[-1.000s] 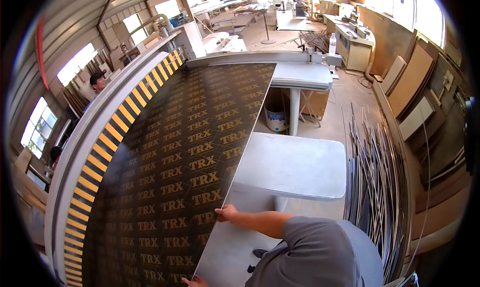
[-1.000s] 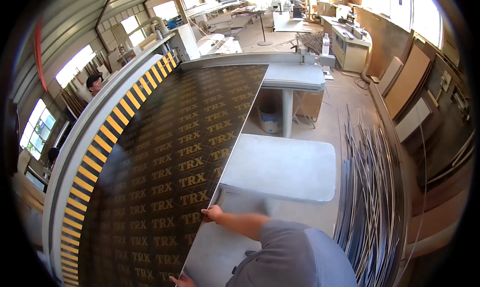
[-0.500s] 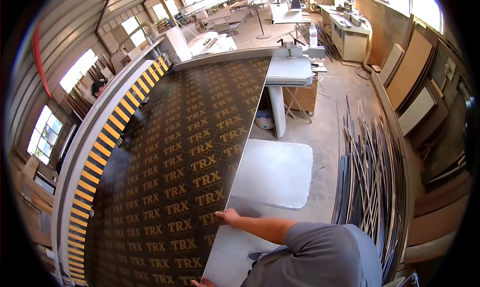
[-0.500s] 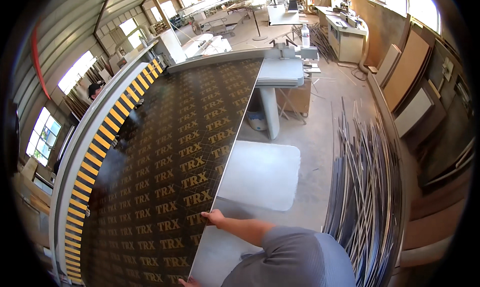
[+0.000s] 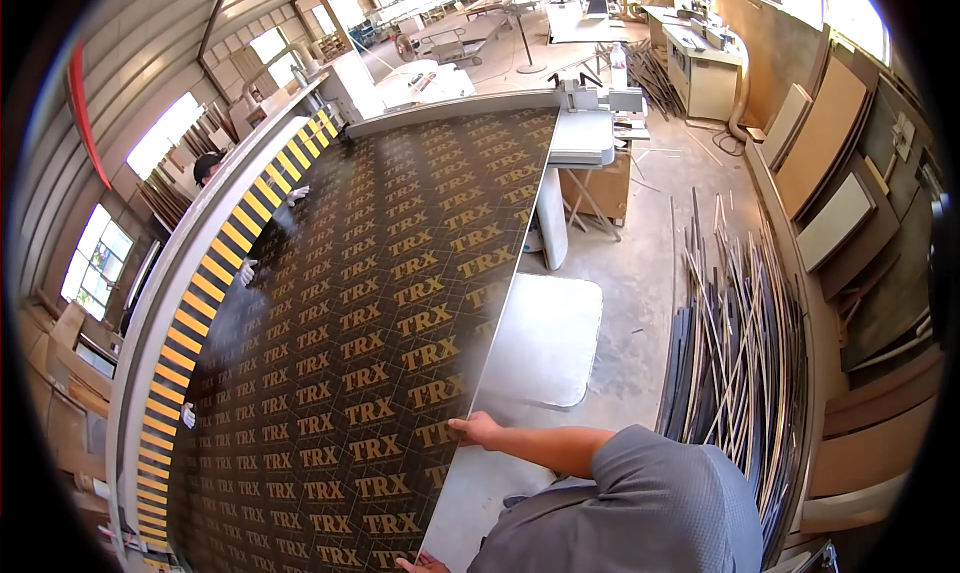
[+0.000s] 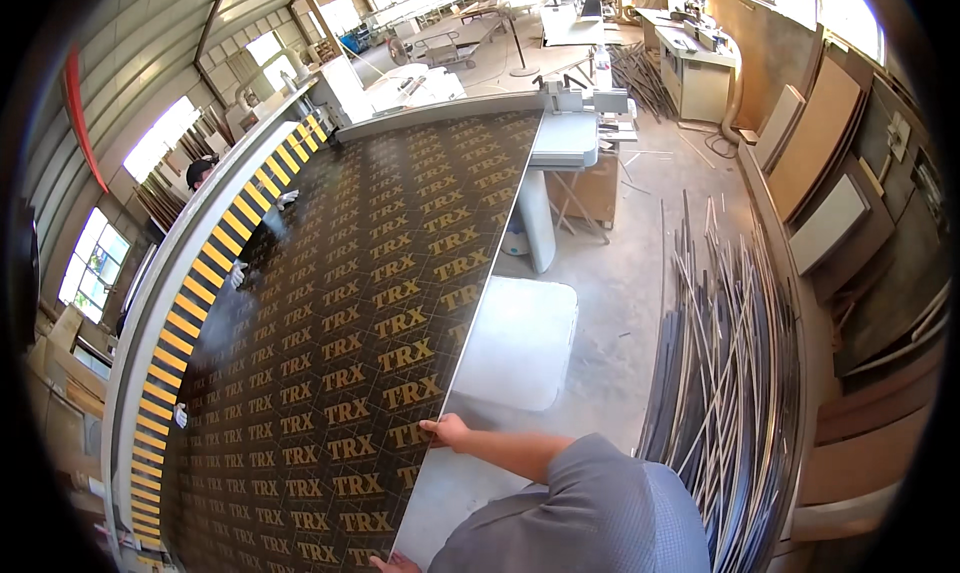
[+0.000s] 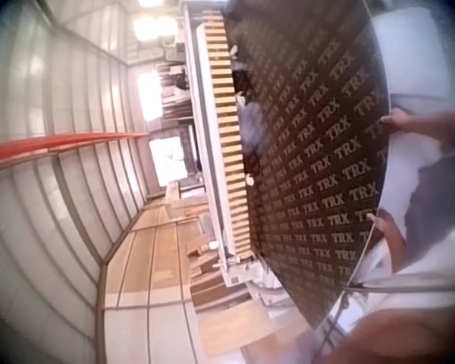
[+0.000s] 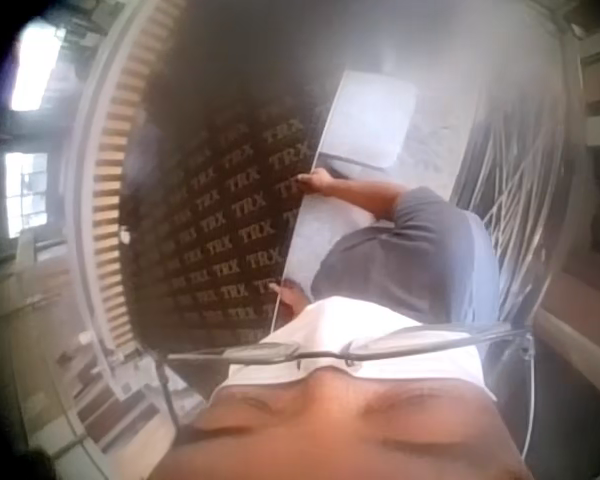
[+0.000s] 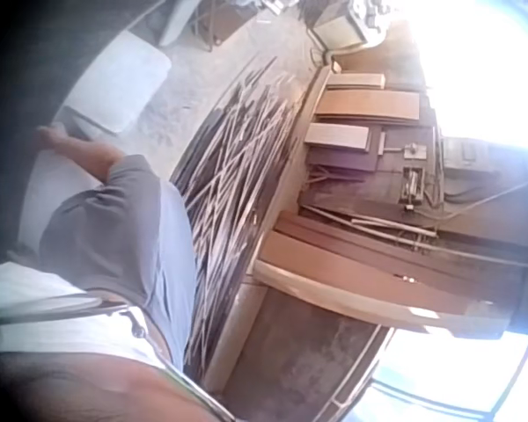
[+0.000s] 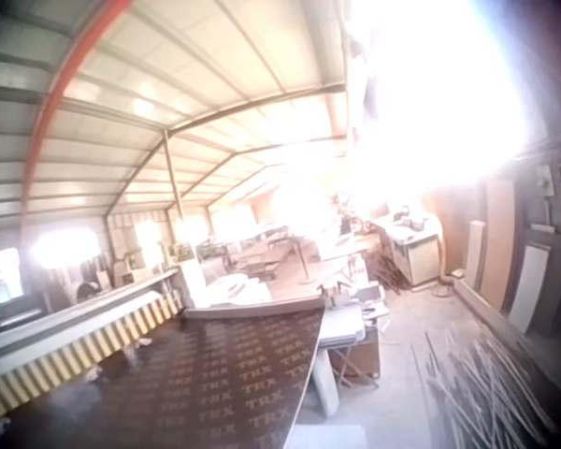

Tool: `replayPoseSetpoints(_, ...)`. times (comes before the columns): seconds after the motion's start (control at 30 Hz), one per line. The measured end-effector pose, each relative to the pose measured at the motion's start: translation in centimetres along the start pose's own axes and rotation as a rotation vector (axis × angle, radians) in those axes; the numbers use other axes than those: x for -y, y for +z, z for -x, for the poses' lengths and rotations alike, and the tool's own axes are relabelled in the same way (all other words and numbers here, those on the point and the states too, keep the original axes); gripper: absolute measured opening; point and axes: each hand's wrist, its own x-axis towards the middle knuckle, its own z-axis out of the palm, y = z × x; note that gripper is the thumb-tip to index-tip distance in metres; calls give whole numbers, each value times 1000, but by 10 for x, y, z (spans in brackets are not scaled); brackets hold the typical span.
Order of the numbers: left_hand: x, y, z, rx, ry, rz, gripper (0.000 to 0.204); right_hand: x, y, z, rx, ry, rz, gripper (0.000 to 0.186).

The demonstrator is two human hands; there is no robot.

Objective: The person helps operate an industrial saw machine by receiving and guiding large wood panels by hand, then clears cut wood pieces and scrap strips from the machine table using a rod and by hand.

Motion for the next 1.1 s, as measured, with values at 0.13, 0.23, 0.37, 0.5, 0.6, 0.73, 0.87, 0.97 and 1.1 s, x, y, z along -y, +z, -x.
replayPoseSetpoints(0.13, -36, 2, -3, -39, 136, -201, 45, 5, 1, 8, -9, -13, -3, 39)
replayPoseSetpoints(0.23, -50, -7, 0, 94, -274, -152, 48, 10, 1, 21, -9, -10, 5, 38)
replayPoseSetpoints(0.37, -61, -17, 4, 95, -215, -59, 52, 12, -1, 30, 23, 27, -30, 39)
replayPoseSetpoints(0.5, -73, -7, -8, 24, 40, -402, 56, 7, -3, 16, 32, -34, 7, 41)
replayPoseSetpoints(0.6, -68, 0, -22, -22, 59, -637, 58, 0, -2, 0, -48, 10, 70, 40)
replayPoseSetpoints(0.73, -27, -12, -39, -572, 1372, -1105, 64, -5, -4, -8, 36, -180, 306, 43)
replayPoseSetpoints(0.87, 14, -5, -43, -551, 1357, -1068, 60, -2, -7, -7, 83, -50, 79, 42)
replayPoseSetpoints(0.97, 21, 2, -40, -664, 1394, -1025, 60, 0, -7, -9, 78, -46, 52, 36)
replayPoseSetpoints(1.1, 1, 3, -30, -659, 1252, -1130, 52, 2, -10, -12, 67, 11, 91, 36)
